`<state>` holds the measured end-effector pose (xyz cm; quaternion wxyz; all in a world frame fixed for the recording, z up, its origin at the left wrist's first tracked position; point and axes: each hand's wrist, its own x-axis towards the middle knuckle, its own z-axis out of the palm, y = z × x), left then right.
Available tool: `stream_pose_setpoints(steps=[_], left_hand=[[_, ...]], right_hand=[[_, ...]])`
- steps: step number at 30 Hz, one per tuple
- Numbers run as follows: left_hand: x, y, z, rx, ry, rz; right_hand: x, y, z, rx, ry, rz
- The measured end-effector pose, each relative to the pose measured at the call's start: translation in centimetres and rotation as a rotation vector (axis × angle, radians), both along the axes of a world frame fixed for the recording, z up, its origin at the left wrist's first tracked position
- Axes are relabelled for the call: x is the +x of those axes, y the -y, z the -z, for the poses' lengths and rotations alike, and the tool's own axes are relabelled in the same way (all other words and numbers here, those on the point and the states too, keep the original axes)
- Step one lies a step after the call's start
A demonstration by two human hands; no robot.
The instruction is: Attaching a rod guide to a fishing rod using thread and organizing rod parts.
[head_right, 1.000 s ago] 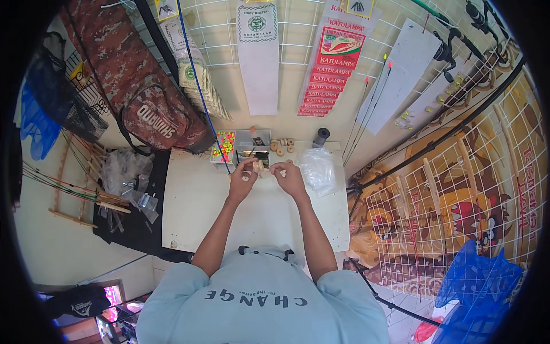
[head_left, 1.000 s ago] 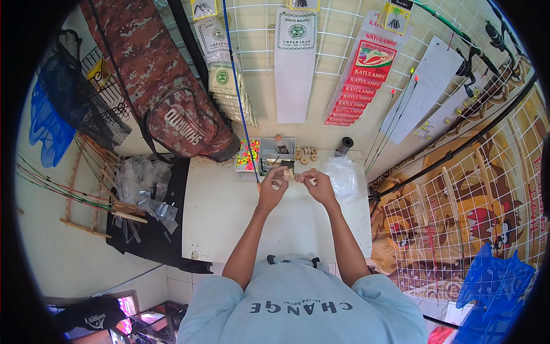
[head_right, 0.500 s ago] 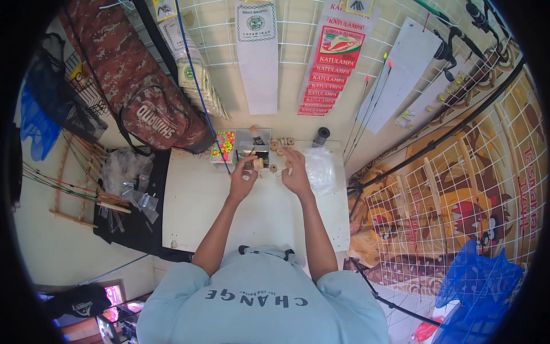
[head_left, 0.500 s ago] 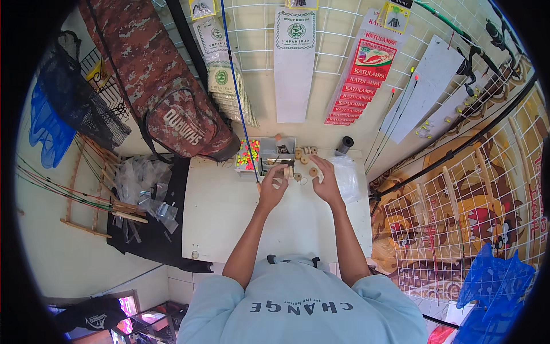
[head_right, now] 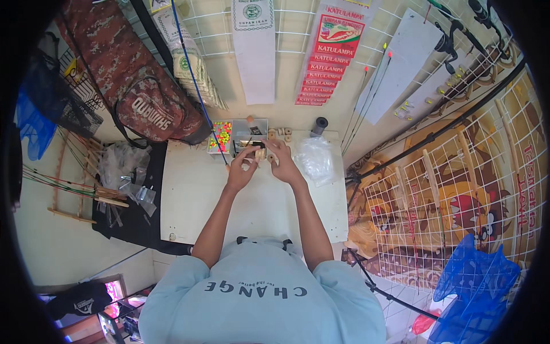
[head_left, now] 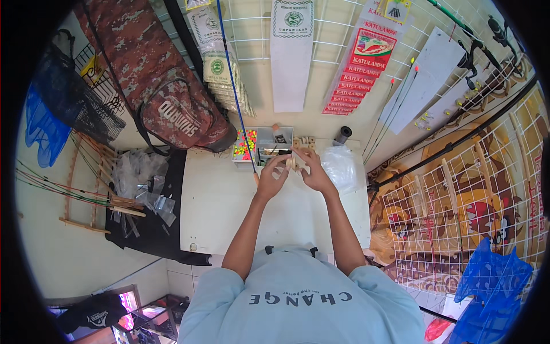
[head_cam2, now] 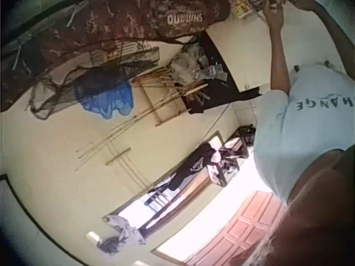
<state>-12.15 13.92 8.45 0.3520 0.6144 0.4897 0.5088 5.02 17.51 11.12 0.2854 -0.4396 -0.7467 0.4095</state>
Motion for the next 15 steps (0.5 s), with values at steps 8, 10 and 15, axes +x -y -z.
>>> stream_pose_setpoints(steps=[8, 10, 15], left_hand=[[0.5, 0.0, 0.0, 0.002, -0.008, 0.066], [0.6, 0.2, 0.2, -0.025, 0.061, 0.044], [0.1, 0.0, 0.9, -0.043, 0.094, 0.058]], right_hand=[[1.0, -0.8, 1.6, -0.109, -0.161, -0.058], [1.1, -0.8, 1.9, -0.111, -0.149, -0.045], [0.9, -0.3, 1.9, -0.087, -0.192, 0.117]])
